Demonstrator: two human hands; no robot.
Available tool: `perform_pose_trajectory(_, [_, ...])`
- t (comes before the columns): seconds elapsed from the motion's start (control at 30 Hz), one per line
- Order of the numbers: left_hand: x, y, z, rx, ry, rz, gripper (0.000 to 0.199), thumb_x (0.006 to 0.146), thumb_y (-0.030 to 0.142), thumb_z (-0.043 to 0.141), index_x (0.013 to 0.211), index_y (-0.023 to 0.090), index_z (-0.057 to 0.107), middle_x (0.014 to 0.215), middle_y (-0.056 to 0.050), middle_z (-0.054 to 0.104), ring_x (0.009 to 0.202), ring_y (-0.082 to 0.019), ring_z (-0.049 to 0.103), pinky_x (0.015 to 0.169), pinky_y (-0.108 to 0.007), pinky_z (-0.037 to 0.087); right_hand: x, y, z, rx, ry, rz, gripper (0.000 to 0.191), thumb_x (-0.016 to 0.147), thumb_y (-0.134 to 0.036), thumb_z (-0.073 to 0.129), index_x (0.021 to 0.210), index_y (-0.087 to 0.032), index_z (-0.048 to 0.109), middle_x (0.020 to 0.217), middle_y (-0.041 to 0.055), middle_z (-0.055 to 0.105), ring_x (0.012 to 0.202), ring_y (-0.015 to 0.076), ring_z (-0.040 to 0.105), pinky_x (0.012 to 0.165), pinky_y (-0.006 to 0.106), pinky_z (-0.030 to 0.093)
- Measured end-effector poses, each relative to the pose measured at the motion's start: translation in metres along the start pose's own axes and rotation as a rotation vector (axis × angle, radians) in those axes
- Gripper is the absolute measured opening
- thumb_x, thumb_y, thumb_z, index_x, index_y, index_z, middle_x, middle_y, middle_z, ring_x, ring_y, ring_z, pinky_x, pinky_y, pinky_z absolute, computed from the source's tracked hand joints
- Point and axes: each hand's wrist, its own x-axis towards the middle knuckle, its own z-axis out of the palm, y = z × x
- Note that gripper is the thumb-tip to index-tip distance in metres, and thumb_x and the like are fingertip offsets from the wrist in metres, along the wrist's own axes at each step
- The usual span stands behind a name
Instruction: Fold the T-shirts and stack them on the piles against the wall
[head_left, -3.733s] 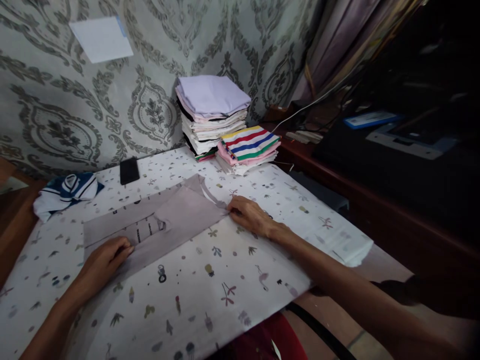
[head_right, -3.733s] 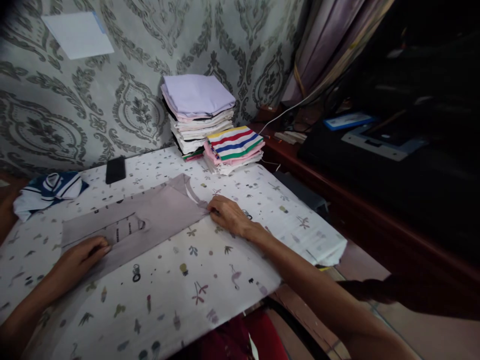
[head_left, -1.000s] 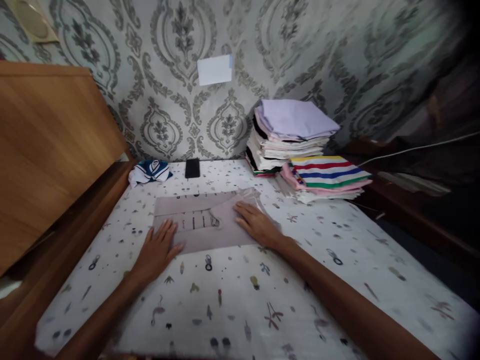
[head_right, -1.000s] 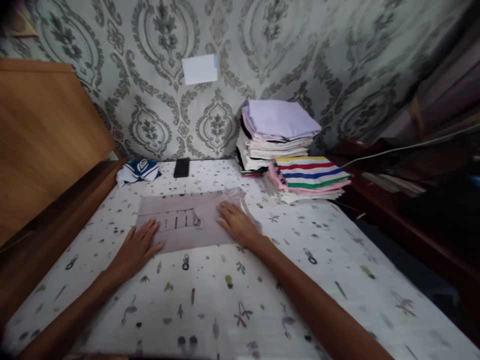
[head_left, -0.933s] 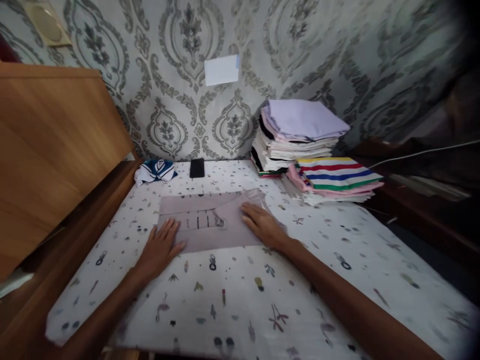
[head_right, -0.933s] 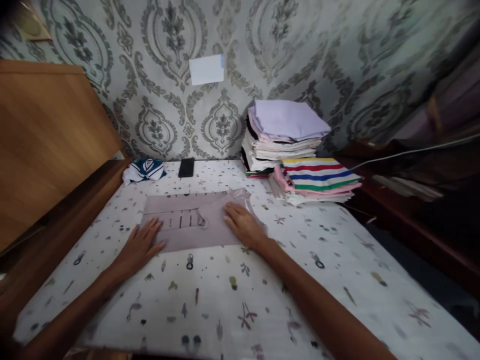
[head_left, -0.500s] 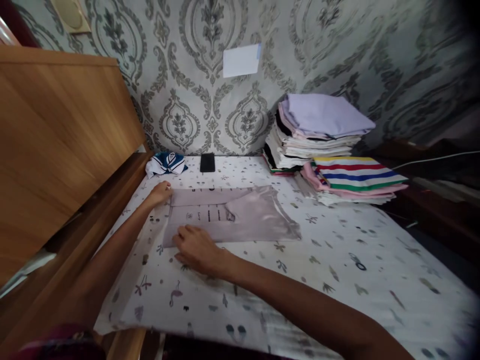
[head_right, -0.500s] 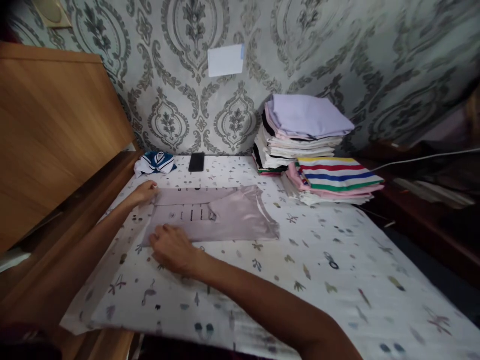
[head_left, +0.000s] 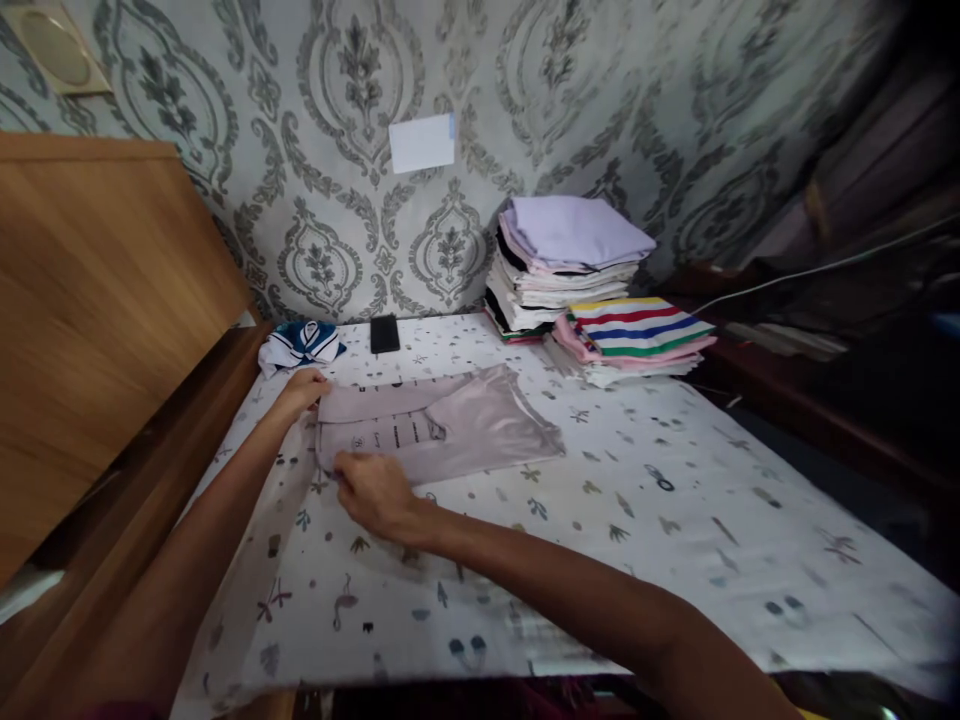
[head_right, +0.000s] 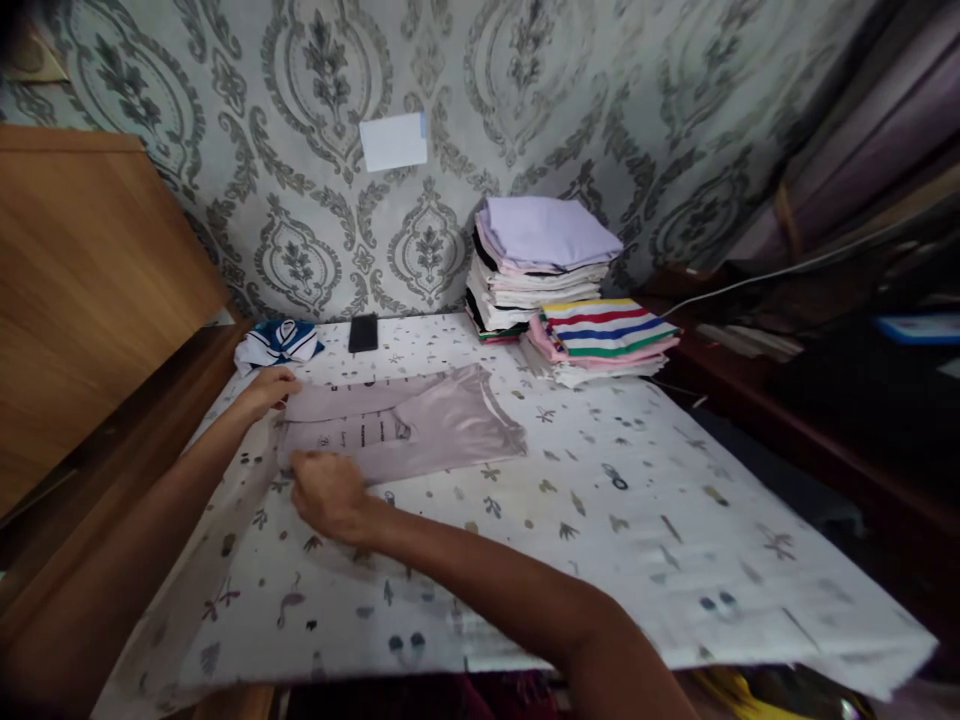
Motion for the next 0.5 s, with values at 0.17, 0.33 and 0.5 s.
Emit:
perform_pose_trajectory(0.17, [-0.002,0.049,0.013,-0.14,-0.108,0.045,0.036,0.067,0.02,0.066,0.102,0.023,0.058,0.061,0.008,0.053,0.046,-0.009,0.051,0.045,-0.018,0.037,-0.022,0.037,-0.02,0.666,0.156,0.367,0.014,0.074,-0.007,0.054,0.075,-0.02,0.049,0.064,-0.003,0.062,0.068,0.0163,0.066,0.057,0.022,0.043])
perform_pose_trajectory(0.33, [0.005,0.086,0.056,-0.171,-0.288,0.043,0.021,0.069,0.027,0.071,0.086,0.017,0.063,0.059,0.003,0.058,0.046,-0.009,0.054,0.044,-0.018,0.035,-0.049,0.07,-0.027,1.233,0.153,0.659,0.023,0.076,-0.005,0.056,0.082,-0.022,0.042,0.054,-0.0094,0.051,0.053,0.0155,0.068,0.044,0.018,0.046])
perform_pose_trajectory(0.5, [0.008,0.094,0.097,-0.116,-0.422,0.021,0.028,0.063,0.034,0.079,0.07,0.016,0.06,0.061,-0.002,0.065,0.049,-0.01,0.056,0.043,-0.019,0.034,-0.066,0.084,-0.03,1.421,0.126,0.792,0.024,0.082,-0.006,0.059,0.09,-0.02,0.041,0.059,-0.0033,0.063,0.048,0.0155,0.068,0.041,0.018,0.049])
